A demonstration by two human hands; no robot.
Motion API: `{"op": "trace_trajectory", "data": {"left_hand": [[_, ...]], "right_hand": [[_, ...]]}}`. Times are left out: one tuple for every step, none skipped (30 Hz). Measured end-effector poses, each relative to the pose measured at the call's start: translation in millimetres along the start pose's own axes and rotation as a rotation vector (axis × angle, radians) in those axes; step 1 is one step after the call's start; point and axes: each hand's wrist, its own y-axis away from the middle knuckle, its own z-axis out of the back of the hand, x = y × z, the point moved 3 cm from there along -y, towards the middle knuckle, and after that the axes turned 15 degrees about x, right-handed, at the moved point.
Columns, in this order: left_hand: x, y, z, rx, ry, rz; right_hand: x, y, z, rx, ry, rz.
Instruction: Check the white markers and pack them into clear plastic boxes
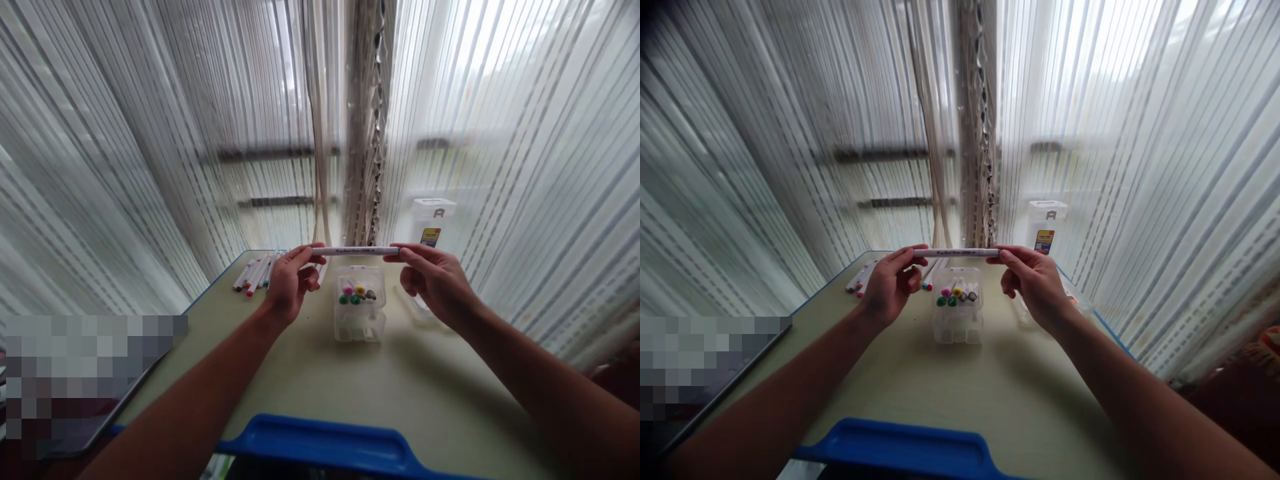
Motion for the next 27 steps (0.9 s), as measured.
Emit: {"op": "trace_trajectory", "data": {"left_hand": [[-0.6, 0.2, -0.2, -0.005, 0.006, -0.001], [-1.0, 0.3, -0.2, -0.01, 0.009, -0.002], [-1.2, 0.5, -0.2, -0.014, 0.009, -0.001], [-1.3, 0.6, -0.1, -0.019, 0.007, -0.002], [-1.4, 0.8, 0.0, -0.022, 0.001, -0.002], [-1.5, 0.9, 0.1, -0.024, -0.007, -0.005], [-1.6, 1.0, 0.2, -0.025, -0.017, -0.009], [-1.8, 1.1, 0.3, -0.026, -0.028, -0.014], [-1.9, 1.0, 0.5, -0.028, -0.039, -0.017], [-2.0, 0.9, 0.8, -0.03, -0.048, -0.02], [-2.0, 0.6, 1.1, -0.032, -0.056, -0.021], [-2.0, 0.3, 1.4, -0.035, -0.065, -0.023], [-1.9, 0.0, 1.7, -0.037, -0.073, -0.025], [-1.8, -0.3, 2.0, -0.04, -0.079, -0.028], [-1.6, -0.5, 2.3, -0.043, -0.085, -0.027], [-1.2, -0.6, 2.4, -0.048, -0.089, -0.024], [-0.7, -0.6, 2.5, -0.053, -0.092, -0.017], [-0.3, -0.5, 2.4, -0.057, -0.096, -0.01], [0.1, -0.3, 2.1, -0.057, -0.099, -0.005], [0.3, -0.2, 1.7, -0.054, -0.104, -0.003], [0.4, -0.1, 1.3, -0.049, -0.108, -0.004], [0.4, 0.0, 1.0, -0.046, -0.113, -0.007], [0.4, -0.1, 0.7, -0.044, -0.117, -0.008], [0.4, -0.2, 0.5, -0.044, -0.121, -0.008], [0.5, -0.3, 0.3, -0.044, -0.126, -0.006], [0.4, -0.4, 0.1, -0.043, -0.131, -0.006], [0.2, -0.6, -0.2, -0.039, -0.138, -0.009]], "right_hand": [[-0.3, -0.2, 0.1, 0.0, -0.003, -0.006], [-0.7, -0.4, 0.3, -0.002, -0.008, -0.012], [-1.1, -0.6, 0.4, -0.005, -0.013, -0.016], [-1.4, -0.8, 0.5, -0.006, -0.017, -0.018], [-1.5, -0.9, 0.4, -0.007, -0.02, -0.017], [-1.4, -1.0, 0.2, -0.005, -0.021, -0.014], [-1.2, -1.0, 0.0, -0.001, -0.02, -0.01], [-0.9, -0.9, -0.3, 0.003, -0.019, -0.006], [-0.5, -0.8, -0.6, 0.006, -0.016, -0.003], [-0.2, -0.6, -0.8, 0.009, -0.014, -0.003], [0.1, -0.5, -1.0, 0.014, -0.012, -0.005], [0.3, -0.4, -1.2, 0.018, -0.011, -0.007], [0.6, -0.4, -1.3, 0.022, -0.009, -0.008], [0.8, -0.5, -1.4, 0.023, -0.008, -0.007], [1.0, -0.6, -1.3, 0.023, -0.007, -0.007], [1.1, -0.7, -1.3, 0.023, -0.006, -0.008], [1.1, -0.8, -1.2, 0.021, -0.005, -0.01], [1.0, -0.9, -1.1, 0.02, -0.003, -0.011], [1.1, -0.8, -0.9, 0.02, -0.002, -0.009], [1.2, -0.8, -0.8, 0.019, -0.001, 0.0], [1.3, -0.7, -0.7, 0.021, -0.002, 0.011], [1.5, -0.5, -0.6, 0.025, -0.003, 0.023], [1.5, -0.5, -0.5, 0.032, -0.005, 0.032], [1.3, -0.5, -0.4, 0.042, -0.006, 0.036], [1.1, -0.5, -0.3, 0.051, -0.005, 0.036], [0.9, -0.6, -0.2, 0.06, 0.0, 0.034], [0.8, -0.8, 0.0, 0.065, 0.004, 0.034]]}}
